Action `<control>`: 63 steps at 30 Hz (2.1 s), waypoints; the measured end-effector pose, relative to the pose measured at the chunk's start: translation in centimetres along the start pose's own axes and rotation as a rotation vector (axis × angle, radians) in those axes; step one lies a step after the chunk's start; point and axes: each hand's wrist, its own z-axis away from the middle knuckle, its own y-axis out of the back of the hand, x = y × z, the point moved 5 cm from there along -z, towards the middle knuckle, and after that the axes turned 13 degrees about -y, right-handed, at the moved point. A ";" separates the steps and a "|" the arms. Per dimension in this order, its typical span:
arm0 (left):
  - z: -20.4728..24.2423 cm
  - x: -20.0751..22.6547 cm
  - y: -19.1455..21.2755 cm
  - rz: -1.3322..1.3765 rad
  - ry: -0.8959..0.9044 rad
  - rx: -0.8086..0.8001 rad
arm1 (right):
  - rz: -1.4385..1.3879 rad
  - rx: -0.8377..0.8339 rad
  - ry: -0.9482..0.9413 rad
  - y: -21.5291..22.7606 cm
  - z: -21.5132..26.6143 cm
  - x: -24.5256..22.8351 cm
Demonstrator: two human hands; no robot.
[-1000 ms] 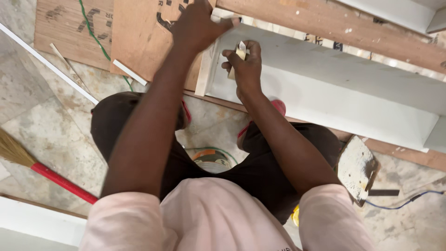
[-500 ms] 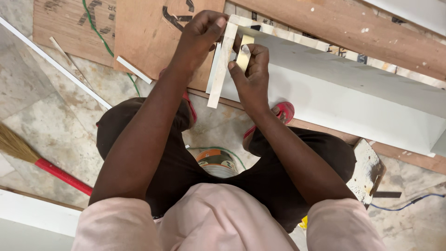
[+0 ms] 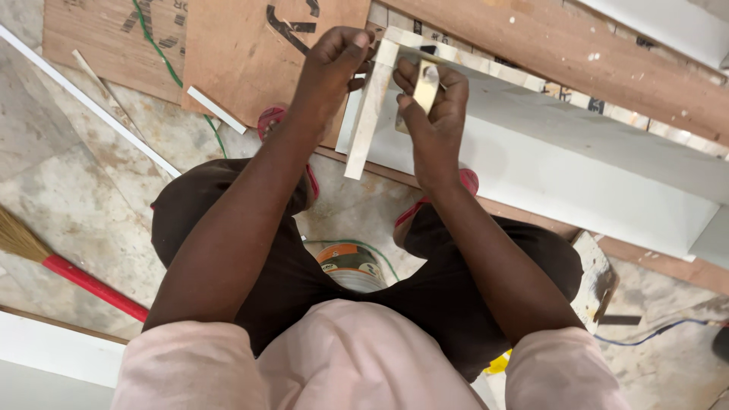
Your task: The person sits on the floor and applies masking tape to the edges of a white wooden frame. They tear pieces of tape and press them along the corners and sides of the frame, smoothing them down with their fingers.
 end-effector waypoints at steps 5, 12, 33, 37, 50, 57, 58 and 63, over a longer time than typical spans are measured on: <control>0.2 -1.3 -0.4 -0.069 -0.066 0.041 | -0.010 -0.028 -0.046 -1.0 0.0 -0.5; -0.4 -0.2 -0.4 -0.156 0.167 0.029 | 0.076 -0.029 -0.021 -1.3 0.3 -0.9; -1.3 1.7 -1.4 -0.492 -0.296 -0.106 | 0.217 -0.042 0.031 -1.8 1.5 -1.9; -1.8 1.2 -1.8 -0.385 -0.279 -0.069 | 0.214 -0.033 0.010 -1.3 1.1 -2.1; 1.4 4.8 0.4 -0.741 -0.477 0.002 | 0.304 -0.052 -0.045 1.0 1.5 -4.1; 1.7 7.5 -2.9 -0.724 -0.505 -0.150 | 0.176 -0.164 0.055 -0.8 1.5 -2.9; 1.5 7.4 -3.0 -0.747 -0.492 -0.153 | 0.182 -0.173 0.054 -0.7 1.5 -2.7; 0.4 6.6 -2.7 -0.730 -0.463 -0.183 | 0.191 -0.202 0.026 -0.5 1.4 -2.1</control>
